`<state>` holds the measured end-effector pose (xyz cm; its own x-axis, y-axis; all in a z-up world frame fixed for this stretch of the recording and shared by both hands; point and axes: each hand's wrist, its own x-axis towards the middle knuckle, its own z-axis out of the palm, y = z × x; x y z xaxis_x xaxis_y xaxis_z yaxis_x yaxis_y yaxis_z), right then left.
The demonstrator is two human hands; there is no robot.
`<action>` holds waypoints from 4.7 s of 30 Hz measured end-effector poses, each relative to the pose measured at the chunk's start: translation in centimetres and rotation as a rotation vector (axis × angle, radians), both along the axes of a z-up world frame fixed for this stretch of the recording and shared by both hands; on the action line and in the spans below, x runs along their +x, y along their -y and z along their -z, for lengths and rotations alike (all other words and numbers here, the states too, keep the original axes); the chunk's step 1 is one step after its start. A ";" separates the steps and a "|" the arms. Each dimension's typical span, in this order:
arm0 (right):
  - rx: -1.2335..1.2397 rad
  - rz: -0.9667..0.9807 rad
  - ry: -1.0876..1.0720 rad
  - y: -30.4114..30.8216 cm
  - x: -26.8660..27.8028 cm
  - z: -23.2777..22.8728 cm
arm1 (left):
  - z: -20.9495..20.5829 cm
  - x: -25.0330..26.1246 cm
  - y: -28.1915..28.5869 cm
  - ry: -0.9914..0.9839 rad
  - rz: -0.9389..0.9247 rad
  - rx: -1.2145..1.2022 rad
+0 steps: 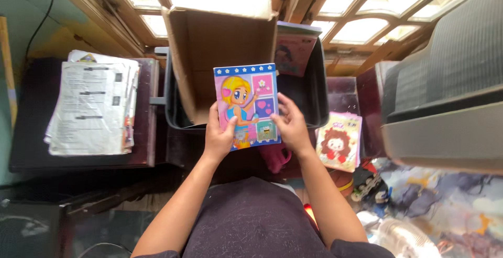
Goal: The person uses a pink duster to wipe the covers of several small notebooks and then stacks them on a table. The person also flips through the pages of some notebooks before placing them in the stack.
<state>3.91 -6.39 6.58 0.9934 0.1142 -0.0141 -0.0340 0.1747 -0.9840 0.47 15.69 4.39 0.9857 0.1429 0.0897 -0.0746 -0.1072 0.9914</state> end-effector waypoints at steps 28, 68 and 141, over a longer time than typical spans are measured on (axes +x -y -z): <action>-0.383 0.049 0.083 -13.2 -8.7 -0.6 | 1.2 -0.1 -9.1 -0.037 0.075 0.093; -0.614 0.414 -0.203 32.5 -11.5 20.1 | 4.5 -0.3 18.6 -0.142 0.226 1.054; -1.084 0.164 0.584 -4.3 -2.1 -4.6 | -0.3 1.9 -3.2 -0.158 0.254 -0.374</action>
